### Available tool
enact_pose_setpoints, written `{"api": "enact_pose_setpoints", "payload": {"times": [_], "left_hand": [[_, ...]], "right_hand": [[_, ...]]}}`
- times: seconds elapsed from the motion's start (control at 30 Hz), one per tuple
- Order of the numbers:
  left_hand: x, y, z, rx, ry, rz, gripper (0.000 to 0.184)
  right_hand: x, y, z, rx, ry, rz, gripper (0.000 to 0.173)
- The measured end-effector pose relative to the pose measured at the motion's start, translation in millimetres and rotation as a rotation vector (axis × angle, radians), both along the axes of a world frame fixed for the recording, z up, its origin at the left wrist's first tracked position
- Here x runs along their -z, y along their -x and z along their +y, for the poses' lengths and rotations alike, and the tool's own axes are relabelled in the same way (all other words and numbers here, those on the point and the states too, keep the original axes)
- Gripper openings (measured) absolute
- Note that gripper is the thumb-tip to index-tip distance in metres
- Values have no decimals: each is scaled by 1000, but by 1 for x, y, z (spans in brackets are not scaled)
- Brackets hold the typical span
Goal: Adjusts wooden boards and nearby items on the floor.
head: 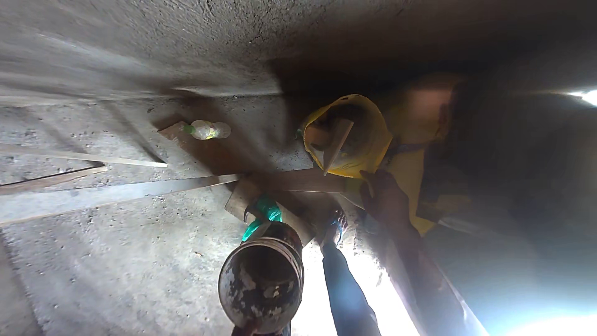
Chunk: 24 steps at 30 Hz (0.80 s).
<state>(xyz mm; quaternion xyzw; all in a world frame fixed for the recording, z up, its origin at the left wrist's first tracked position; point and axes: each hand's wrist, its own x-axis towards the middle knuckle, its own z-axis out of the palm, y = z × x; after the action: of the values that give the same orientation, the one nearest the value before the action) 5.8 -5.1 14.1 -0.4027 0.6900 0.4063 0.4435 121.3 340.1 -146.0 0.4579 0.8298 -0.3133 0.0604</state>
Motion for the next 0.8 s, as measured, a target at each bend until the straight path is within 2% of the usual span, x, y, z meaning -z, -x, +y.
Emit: {"api": "enact_pose_setpoints", "payload": {"times": [0.13, 0.37, 0.57, 0.63, 0.8], "left_hand": [[-1, 0, 1, -3, 12, -4, 16], [3, -3, 5, 37, -2, 7, 17], [16, -4, 0, 13, 42, 35, 18], [18, -7, -8, -42, 48, 49, 20], [11, -9, -20, -210, 42, 53, 22]], "right_hand": [[0, -2, -4, 12, 11, -13, 32], [10, 30, 9, 76, -109, 77, 31], [12, 53, 25, 85, 26, 87, 51], [9, 58, 31, 61, 83, 77, 56], [0, 71, 41, 34, 60, 161, 65]]}}
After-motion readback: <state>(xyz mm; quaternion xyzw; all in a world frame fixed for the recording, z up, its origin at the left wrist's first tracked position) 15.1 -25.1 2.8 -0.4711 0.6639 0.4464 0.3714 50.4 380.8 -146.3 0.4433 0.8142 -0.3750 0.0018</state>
